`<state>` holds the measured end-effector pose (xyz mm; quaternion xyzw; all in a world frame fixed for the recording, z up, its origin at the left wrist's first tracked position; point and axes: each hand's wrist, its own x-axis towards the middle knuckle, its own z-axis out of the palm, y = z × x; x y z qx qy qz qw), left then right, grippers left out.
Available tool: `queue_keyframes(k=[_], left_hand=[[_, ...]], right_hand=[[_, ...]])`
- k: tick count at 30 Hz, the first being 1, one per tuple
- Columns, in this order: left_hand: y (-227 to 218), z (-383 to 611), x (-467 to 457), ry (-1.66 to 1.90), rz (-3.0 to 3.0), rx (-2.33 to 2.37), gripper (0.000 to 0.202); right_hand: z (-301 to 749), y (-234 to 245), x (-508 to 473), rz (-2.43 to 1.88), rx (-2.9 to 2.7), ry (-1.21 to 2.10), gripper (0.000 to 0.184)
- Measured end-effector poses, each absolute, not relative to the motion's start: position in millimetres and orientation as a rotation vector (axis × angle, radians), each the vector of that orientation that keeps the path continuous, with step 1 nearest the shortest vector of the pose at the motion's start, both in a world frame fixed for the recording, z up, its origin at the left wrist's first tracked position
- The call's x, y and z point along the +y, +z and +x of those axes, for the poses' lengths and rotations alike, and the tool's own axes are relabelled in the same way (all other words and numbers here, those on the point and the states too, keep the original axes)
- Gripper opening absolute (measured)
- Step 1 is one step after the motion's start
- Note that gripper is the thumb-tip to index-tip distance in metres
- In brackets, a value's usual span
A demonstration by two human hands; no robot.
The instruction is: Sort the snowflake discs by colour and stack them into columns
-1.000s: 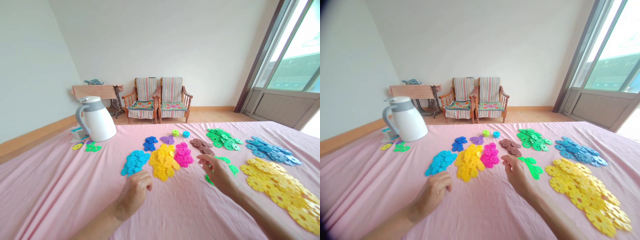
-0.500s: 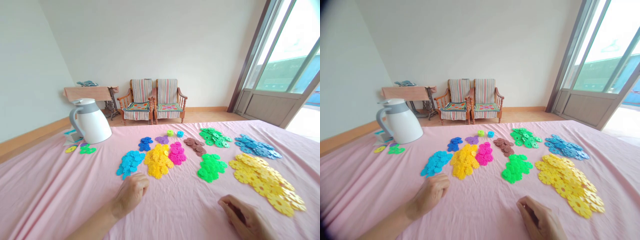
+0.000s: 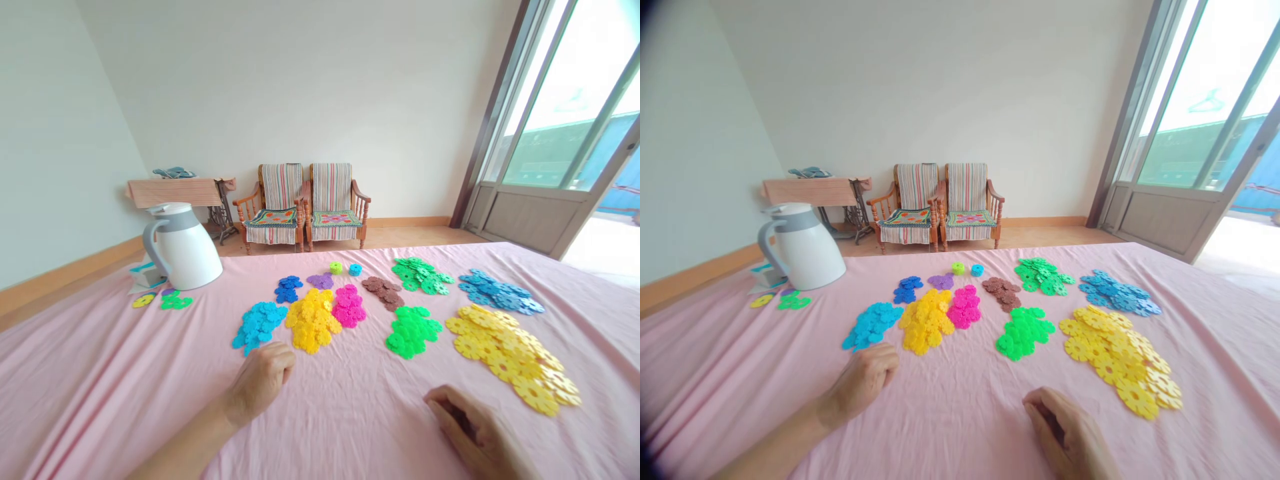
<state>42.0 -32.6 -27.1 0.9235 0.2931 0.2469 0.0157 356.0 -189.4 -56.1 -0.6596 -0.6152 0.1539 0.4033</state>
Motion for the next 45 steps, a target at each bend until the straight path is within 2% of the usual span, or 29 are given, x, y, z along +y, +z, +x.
queue_keyframes(k=[3, 8, 12, 15, 18, 22, 33, 40, 45], left_hand=[[-28.1, 41.5, -32.8, 0.774, 2.876, 0.930, 0.028], [-13.6, 54.6, -39.1, 0.884, 2.812, 0.933, 0.028], [4.8, 83.5, -44.7, 0.779, 2.822, 0.840, 0.022], [6.0, 105.8, -39.6, 0.786, 2.831, 0.934, 0.018], [-1.4, 121.5, -27.5, 0.808, 2.843, 1.011, 0.014], [-8.4, 130.7, -14.7, 0.784, 2.882, 1.016, 0.015], [-13.4, 126.2, -9.0, 0.867, 2.825, 1.080, 0.010], [-15.4, 125.5, -8.3, 0.863, 2.813, 1.092, 0.010], [-15.8, 125.3, -8.5, 0.882, 2.800, 1.081, 0.010]], right_hand=[[355.1, -50.4, -189.2, -1.706, -1.558, 0.322, 0.031], [353.7, -33.2, -174.1, -1.728, -1.742, 0.269, 0.019], [342.8, -19.9, -137.8, -1.625, -1.853, 0.152, 0.015], [330.7, -8.6, -100.0, -1.446, -2.032, 0.070, 0.025], [321.3, 2.6, -63.9, -1.455, -2.201, -0.027, 0.034], [315.9, 6.6, -30.1, -1.445, -2.299, -0.012, 0.042], [312.8, -4.1, -3.9, -1.431, -2.449, 0.046, 0.034], [319.7, -0.2, -3.6, -1.446, -2.430, 0.024, 0.037], [308.8, 1.8, -6.7, -1.398, -2.442, 0.009, 0.025]])
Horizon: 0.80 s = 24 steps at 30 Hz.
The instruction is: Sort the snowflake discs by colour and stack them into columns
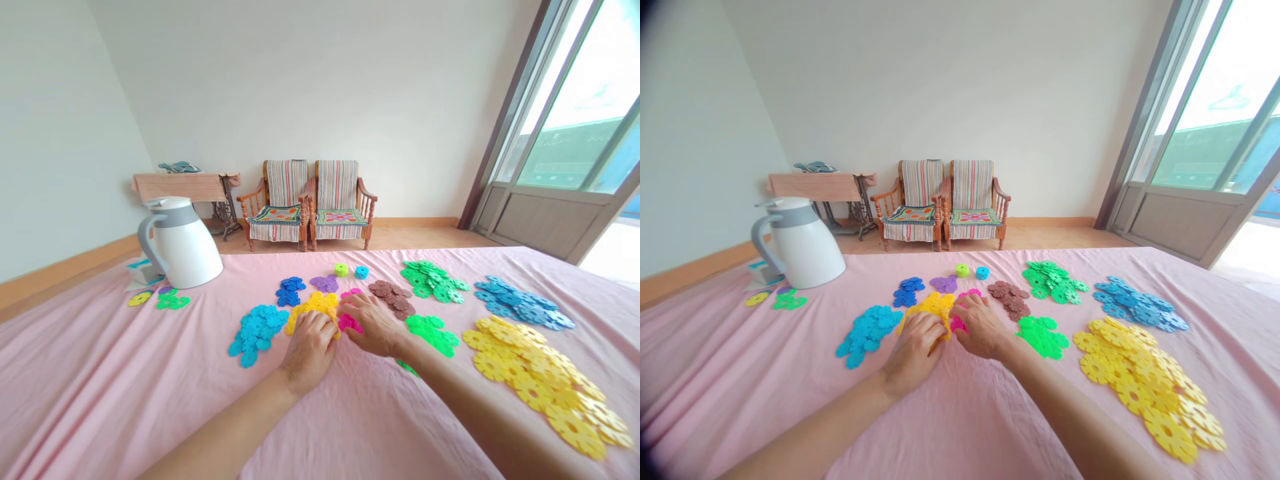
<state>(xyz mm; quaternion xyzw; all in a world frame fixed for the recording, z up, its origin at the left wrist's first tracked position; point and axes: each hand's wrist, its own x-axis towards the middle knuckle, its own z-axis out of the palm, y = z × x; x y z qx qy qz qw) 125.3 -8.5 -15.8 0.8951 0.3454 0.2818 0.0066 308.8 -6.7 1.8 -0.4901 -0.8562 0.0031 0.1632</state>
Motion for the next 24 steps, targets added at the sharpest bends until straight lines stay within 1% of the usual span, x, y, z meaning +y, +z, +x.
queue_keyframes(k=[6, 9, 19, 24], left_hand=[[-16.7, 124.5, -8.3, 0.862, 2.808, 1.084, 0.009], [-16.9, 124.2, -8.2, 0.850, 2.803, 1.089, 0.009], [-16.6, 124.1, -7.6, 0.919, 2.793, 1.037, 0.013], [-15.7, 124.3, -8.7, 0.990, 2.790, 1.002, 0.019]], right_hand=[[305.9, -6.9, -3.7, -1.419, -2.420, -0.012, 0.011], [309.1, -6.9, -5.4, -1.440, -2.399, -0.018, 0.008], [304.4, -4.3, -25.9, -1.409, -2.328, -0.020, 0.018], [307.5, -4.2, -38.6, -1.396, -2.269, -0.013, 0.018]])
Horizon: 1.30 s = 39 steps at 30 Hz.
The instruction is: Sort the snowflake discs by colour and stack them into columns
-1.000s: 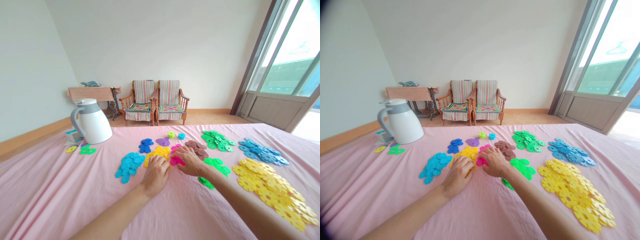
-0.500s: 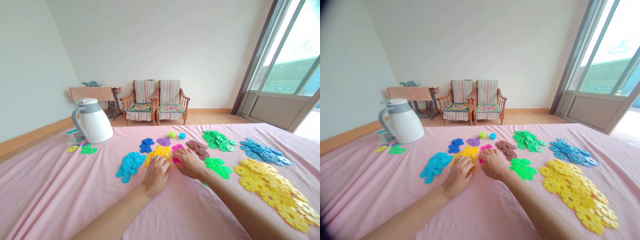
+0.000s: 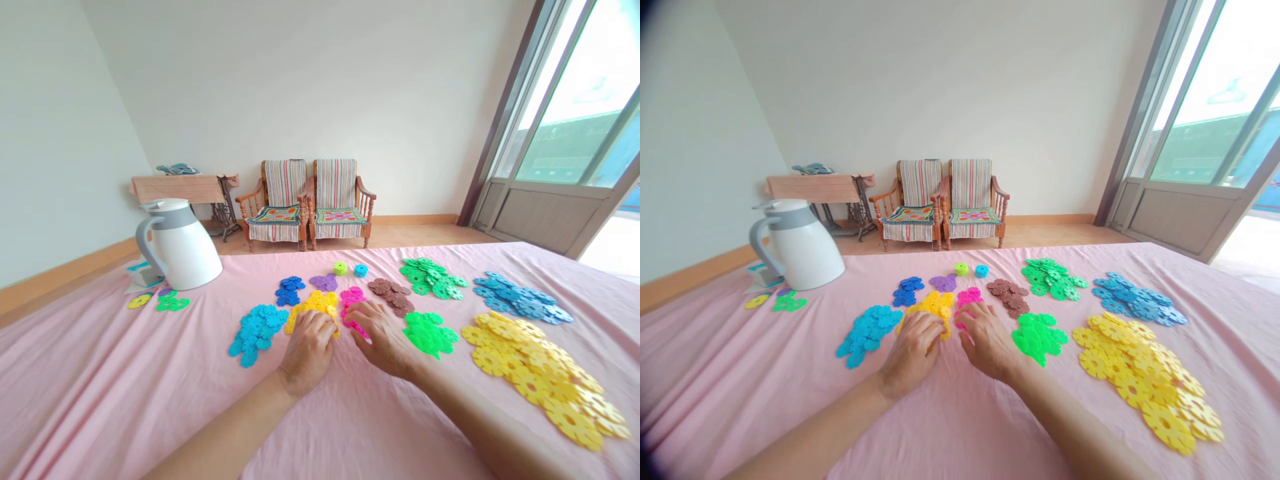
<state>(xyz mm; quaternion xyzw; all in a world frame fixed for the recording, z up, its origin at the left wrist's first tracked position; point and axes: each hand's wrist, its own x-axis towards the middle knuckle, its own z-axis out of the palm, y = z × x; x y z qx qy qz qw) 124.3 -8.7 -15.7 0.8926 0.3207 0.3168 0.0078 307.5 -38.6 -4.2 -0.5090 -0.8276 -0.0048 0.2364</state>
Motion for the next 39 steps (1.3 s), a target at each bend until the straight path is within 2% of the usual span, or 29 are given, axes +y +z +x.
queue_keyframes(k=[10, 18, 39], left_hand=[[-19.4, 122.5, -9.6, 1.050, 2.828, 0.949, 0.019], [-24.5, 119.9, -11.0, 1.082, 2.896, 0.757, 0.035], [-29.1, 118.9, -10.0, 0.998, 2.926, 0.710, 0.035]], right_hand=[[310.6, -11.8, -70.0, -1.352, -2.196, 0.115, 0.017], [303.3, -14.2, -84.6, -1.380, -2.201, 0.162, 0.018], [297.7, -21.4, -87.1, -1.387, -2.191, 0.154, 0.020]])
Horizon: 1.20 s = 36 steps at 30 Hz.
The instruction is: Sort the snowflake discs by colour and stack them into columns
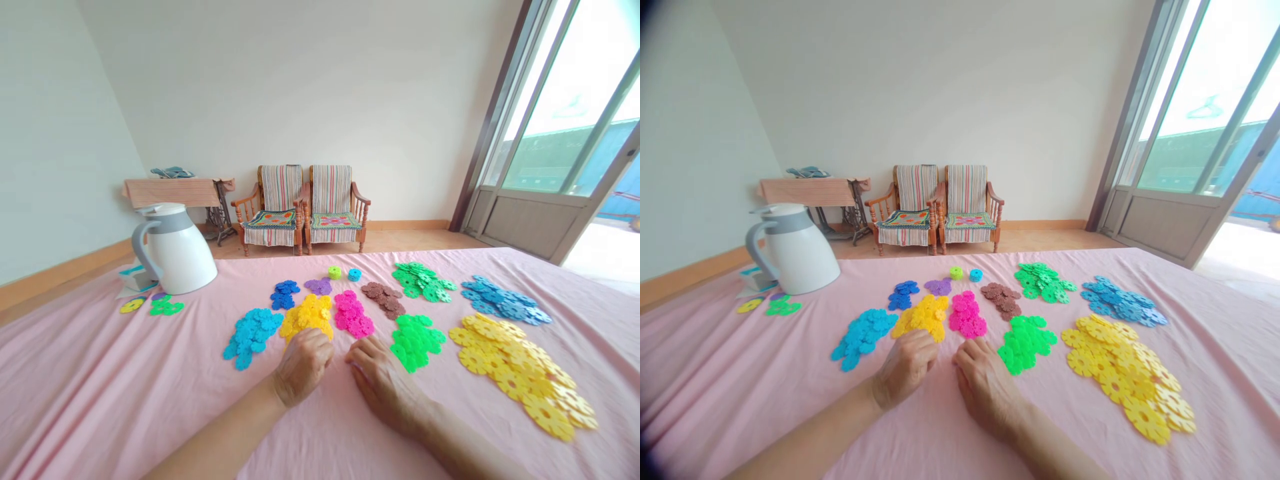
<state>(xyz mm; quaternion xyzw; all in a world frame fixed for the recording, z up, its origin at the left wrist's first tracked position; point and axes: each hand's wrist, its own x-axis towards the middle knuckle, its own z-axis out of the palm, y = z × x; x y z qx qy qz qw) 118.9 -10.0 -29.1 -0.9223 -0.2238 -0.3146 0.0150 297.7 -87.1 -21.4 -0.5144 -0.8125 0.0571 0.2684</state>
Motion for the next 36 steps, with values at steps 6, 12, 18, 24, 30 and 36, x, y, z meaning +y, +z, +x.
queue_keyframes(k=[6, 12, 18, 24, 30, 36], left_hand=[[-29.0, 118.8, -11.5, -0.925, -2.878, -0.687, 0.032], [-28.0, 119.1, -11.8, -0.895, -2.870, -0.659, 0.031], [-28.3, 118.4, -12.4, -0.867, -2.868, -0.642, 0.030], [-33.6, 117.6, -9.5, -0.805, -2.922, -0.604, 0.029], [-36.1, 116.7, -7.5, -0.714, -2.935, -0.532, 0.029], [-36.2, 115.3, -7.6, -0.729, -2.939, -0.526, 0.025]], right_hand=[[297.3, -22.2, -87.5, -1.393, -2.187, 0.149, 0.019], [297.7, -22.6, -87.3, -1.382, -2.188, 0.151, 0.019], [297.2, -22.9, -88.0, -1.399, -2.192, 0.149, 0.019], [297.4, -20.7, -89.6, -1.403, -2.187, 0.144, 0.020], [295.3, -14.3, -90.6, -1.394, -2.179, 0.139, 0.021], [359.3, -18.3, -163.8, -1.504, -1.748, -0.199, 0.032]])
